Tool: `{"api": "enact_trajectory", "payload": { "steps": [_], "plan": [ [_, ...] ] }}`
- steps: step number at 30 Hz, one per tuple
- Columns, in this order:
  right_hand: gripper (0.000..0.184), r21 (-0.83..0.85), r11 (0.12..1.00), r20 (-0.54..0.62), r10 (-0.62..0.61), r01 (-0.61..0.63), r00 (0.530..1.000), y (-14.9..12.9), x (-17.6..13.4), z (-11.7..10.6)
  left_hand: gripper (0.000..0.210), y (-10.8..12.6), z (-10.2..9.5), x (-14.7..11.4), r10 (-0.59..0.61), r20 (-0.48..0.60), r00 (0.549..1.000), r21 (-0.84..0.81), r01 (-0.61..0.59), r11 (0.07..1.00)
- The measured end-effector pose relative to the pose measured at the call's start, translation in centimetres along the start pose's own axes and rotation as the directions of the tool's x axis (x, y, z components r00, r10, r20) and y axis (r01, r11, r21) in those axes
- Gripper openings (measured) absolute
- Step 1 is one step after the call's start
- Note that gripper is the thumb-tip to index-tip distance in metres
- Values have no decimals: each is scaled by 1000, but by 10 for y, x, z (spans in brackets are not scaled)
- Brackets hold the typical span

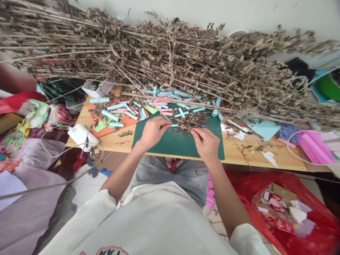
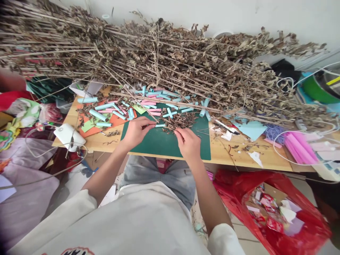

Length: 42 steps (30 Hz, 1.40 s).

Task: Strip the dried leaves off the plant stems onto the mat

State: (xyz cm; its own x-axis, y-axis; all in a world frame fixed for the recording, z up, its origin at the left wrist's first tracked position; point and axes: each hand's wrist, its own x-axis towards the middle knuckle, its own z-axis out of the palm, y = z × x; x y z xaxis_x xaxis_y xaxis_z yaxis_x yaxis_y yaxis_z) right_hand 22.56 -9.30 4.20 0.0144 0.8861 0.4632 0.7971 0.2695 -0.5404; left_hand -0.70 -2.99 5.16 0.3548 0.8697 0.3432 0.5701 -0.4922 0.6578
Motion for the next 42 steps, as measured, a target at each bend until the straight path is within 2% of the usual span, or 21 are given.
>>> {"api": "enact_trajectory", "payload": {
  "steps": [3,8,12,16,20,23,26,30,35,39,42],
  "plan": [
    [22,18,999,7,-39,39,999,14,6,-5,17,-8,-6,2,-34,5,999,-69,35,997],
    [19,8,999,77,-45,45,996,17,12,-19,15,-16,-15,4,-101,-42,994,-46,100,994],
    [22,40,999,20,20,-21,1000,15,20,-12,16,-21,-11,2,-128,-50,991,-26,127,992],
    [28,-35,997,34,73,-72,997,19,23,-1,20,-27,-6,-1,-141,-36,989,62,143,988],
    [32,-106,991,-1,84,-83,996,16,-4,0,23,-37,-6,-6,-155,-17,988,166,156,974],
    [36,-185,983,135,39,-13,990,13,-39,2,22,-44,-8,-10,-163,35,986,206,153,967],
    [26,-271,961,228,15,49,973,19,-57,9,22,-48,-7,-12,-155,110,982,212,129,969],
    [27,-311,949,178,12,45,984,34,-36,20,22,-47,0,-11,-112,132,985,231,79,970],
    [26,-281,959,137,8,31,991,45,5,30,26,-46,16,-5,33,140,990,354,-81,932],
    [23,-224,974,148,2,32,989,53,18,35,24,-55,25,9,91,185,978,395,-159,905],
    [20,-163,987,138,11,12,990,59,21,33,25,-57,24,15,95,196,976,397,-168,902]
  ]
}}
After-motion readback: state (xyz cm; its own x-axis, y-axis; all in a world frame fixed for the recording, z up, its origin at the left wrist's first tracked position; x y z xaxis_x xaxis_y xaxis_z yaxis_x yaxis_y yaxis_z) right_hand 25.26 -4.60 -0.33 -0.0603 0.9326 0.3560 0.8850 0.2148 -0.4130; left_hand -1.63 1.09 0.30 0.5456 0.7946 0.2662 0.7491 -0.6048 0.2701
